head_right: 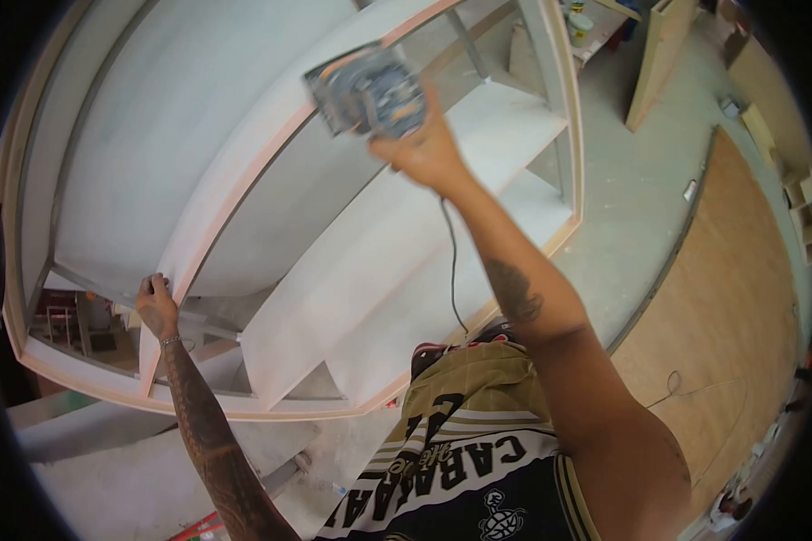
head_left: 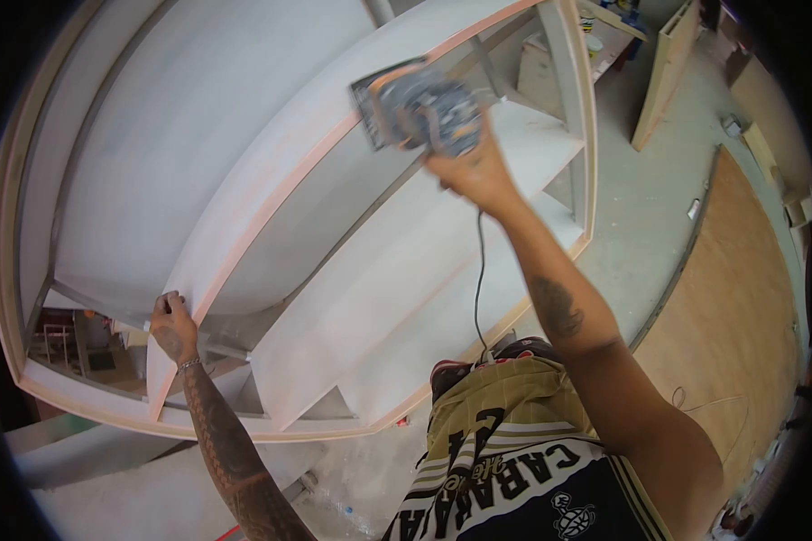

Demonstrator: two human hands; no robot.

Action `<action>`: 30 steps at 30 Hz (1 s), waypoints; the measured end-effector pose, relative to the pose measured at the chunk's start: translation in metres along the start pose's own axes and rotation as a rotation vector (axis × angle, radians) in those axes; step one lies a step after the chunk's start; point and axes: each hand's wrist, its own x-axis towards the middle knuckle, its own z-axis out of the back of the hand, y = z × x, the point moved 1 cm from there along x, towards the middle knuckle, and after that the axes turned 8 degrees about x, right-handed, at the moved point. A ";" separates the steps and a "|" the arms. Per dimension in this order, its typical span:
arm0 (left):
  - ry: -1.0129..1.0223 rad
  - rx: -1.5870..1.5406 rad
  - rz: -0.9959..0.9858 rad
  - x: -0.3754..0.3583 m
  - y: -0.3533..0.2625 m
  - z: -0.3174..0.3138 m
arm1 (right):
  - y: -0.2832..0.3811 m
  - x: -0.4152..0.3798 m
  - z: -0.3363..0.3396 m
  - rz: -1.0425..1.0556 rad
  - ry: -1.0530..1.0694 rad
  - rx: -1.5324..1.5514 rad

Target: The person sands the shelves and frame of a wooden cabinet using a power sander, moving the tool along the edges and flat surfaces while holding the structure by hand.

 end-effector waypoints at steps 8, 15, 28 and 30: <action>-0.032 -0.037 -0.019 0.000 0.008 -0.011 | -0.018 -0.051 -0.053 0.159 0.200 -0.148; -0.061 0.022 -0.048 -0.005 0.000 -0.005 | -0.021 -0.021 -0.029 0.249 0.110 -0.245; -0.105 0.068 -0.031 -0.007 -0.012 -0.003 | 0.044 0.053 0.028 0.264 -0.355 -0.283; -0.102 0.035 -0.026 -0.006 -0.007 -0.005 | 0.030 0.052 0.025 0.352 -0.330 -0.216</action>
